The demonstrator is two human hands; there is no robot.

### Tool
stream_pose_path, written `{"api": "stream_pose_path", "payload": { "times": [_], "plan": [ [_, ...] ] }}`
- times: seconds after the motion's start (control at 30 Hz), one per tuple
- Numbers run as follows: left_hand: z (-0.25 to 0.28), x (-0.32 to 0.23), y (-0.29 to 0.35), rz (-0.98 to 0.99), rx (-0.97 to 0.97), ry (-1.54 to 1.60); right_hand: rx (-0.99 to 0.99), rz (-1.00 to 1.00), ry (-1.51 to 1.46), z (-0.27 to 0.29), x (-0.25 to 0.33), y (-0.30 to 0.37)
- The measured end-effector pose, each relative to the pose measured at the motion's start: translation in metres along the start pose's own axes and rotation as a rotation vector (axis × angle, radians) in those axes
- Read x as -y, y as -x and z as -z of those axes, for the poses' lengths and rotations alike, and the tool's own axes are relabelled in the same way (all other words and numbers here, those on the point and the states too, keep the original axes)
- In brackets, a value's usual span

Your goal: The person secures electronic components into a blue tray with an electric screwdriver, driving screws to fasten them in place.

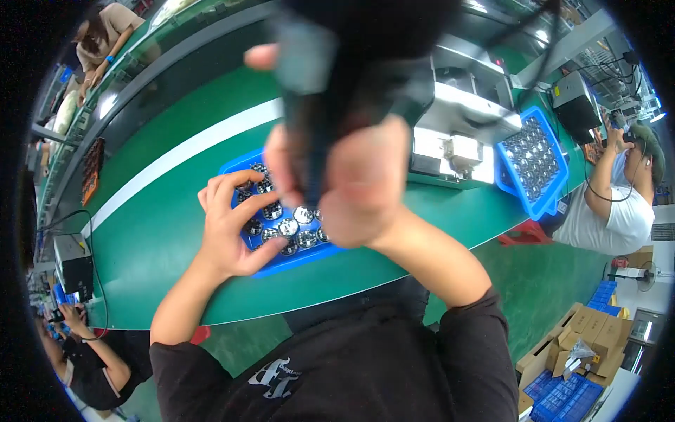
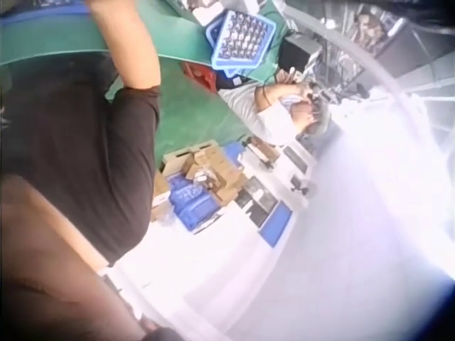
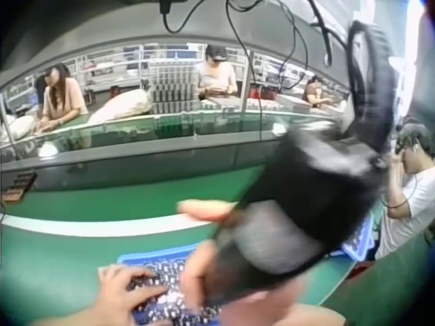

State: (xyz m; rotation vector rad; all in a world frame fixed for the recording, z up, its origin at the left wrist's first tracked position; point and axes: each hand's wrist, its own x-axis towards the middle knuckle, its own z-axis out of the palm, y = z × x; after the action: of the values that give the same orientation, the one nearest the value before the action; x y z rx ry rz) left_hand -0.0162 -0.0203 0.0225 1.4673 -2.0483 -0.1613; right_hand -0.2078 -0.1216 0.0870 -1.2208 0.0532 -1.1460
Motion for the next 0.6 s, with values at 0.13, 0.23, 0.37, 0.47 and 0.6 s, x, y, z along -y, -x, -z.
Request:
{"api": "stream_pose_path", "payload": {
  "times": [0.13, 0.23, 0.37, 0.47, 0.6],
  "plan": [
    [-0.001, 0.003, -0.002, 0.036, 0.027, -0.017, -0.021, -0.094, 0.043, -0.008, -0.038, 0.002],
    [-0.002, 0.002, 0.000, 0.041, -0.003, -0.020, -0.042, -0.210, 0.268, -0.006, -0.043, 0.005],
    [-0.004, 0.006, -0.002, 0.032, 0.017, -0.011, -0.022, -0.043, -0.105, -0.002, -0.051, 0.006],
    [-0.006, 0.009, -0.001, 0.037, 0.017, -0.012, -0.071, -0.289, 0.292, -0.007, -0.046, 0.004],
    [-0.004, 0.005, -0.003, 0.029, 0.027, -0.023, -0.009, -0.313, 0.332, -0.004, -0.041, 0.003]
  ]
}}
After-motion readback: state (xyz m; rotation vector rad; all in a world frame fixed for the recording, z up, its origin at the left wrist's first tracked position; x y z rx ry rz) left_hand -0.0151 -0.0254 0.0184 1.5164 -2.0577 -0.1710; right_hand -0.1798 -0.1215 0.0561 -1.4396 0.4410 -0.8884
